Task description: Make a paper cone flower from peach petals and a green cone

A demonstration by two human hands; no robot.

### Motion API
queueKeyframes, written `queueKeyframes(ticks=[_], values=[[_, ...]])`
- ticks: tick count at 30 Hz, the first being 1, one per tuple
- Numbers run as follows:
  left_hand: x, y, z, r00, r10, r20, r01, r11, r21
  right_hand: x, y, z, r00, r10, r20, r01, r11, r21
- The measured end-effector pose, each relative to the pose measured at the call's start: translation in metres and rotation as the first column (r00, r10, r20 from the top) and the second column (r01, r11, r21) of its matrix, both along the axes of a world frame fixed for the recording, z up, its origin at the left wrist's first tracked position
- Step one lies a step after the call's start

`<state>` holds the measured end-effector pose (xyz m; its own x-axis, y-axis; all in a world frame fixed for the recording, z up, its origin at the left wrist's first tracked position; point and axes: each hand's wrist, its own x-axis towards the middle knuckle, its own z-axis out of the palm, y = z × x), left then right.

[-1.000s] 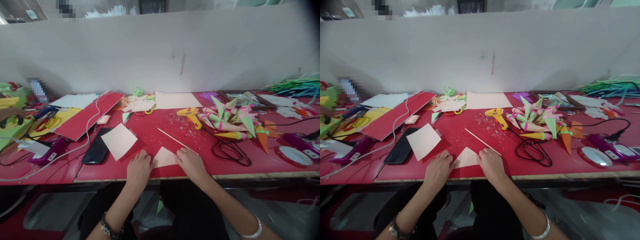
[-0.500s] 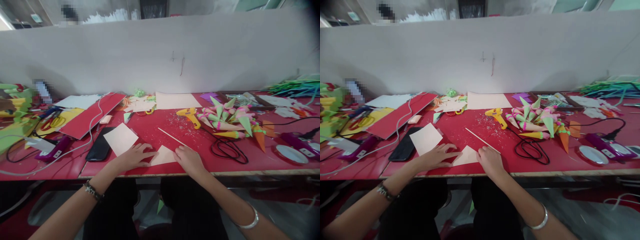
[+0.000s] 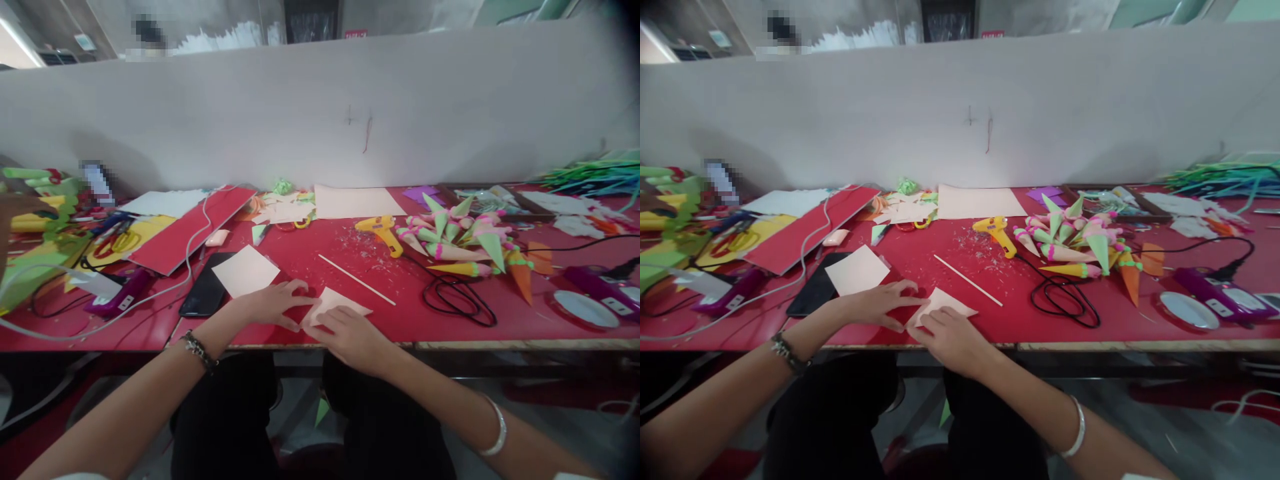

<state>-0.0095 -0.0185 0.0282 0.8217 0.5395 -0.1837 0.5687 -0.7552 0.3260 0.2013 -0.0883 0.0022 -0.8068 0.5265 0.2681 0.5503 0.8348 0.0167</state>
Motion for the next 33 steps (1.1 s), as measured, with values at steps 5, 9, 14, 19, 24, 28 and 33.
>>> queueKeyframes(ticks=[5, 9, 14, 19, 24, 28, 33], values=[[0.002, 0.001, 0.001, 0.998, -0.013, -0.067, 0.012, 1.0, -0.016, -0.01, -0.009, 0.003, 0.999, -0.046, -0.013, 0.045, 0.995, -0.09], [0.002, 0.001, 0.002, 0.996, -0.004, -0.084, 0.001, 0.999, -0.035, -0.005, -0.008, 0.005, 0.997, -0.068, -0.023, 0.064, 0.99, -0.129], [0.003, 0.0, 0.004, 0.997, -0.004, -0.072, 0.001, 0.999, -0.043, 0.015, -0.008, 0.01, 0.989, -0.137, -0.063, 0.127, 0.981, -0.147], [0.004, 0.001, 0.006, 0.995, -0.006, -0.102, 0.001, 0.999, -0.042, 0.044, -0.013, 0.01, 0.961, -0.263, -0.081, 0.25, 0.958, -0.142], [0.003, 0.003, 0.006, 0.992, -0.019, -0.127, 0.009, 0.997, -0.077, 0.065, -0.016, 0.005, 0.92, -0.378, -0.107, 0.364, 0.923, -0.126], [0.002, 0.002, 0.006, 0.994, -0.003, -0.112, -0.008, 0.995, -0.095, 0.076, -0.018, 0.002, 0.89, -0.44, -0.117, 0.432, 0.897, -0.09], [0.0, 0.001, 0.005, 0.998, 0.035, -0.056, -0.041, 0.992, -0.121, 0.082, -0.016, 0.008, 0.855, -0.506, -0.114, 0.491, 0.86, -0.136]])
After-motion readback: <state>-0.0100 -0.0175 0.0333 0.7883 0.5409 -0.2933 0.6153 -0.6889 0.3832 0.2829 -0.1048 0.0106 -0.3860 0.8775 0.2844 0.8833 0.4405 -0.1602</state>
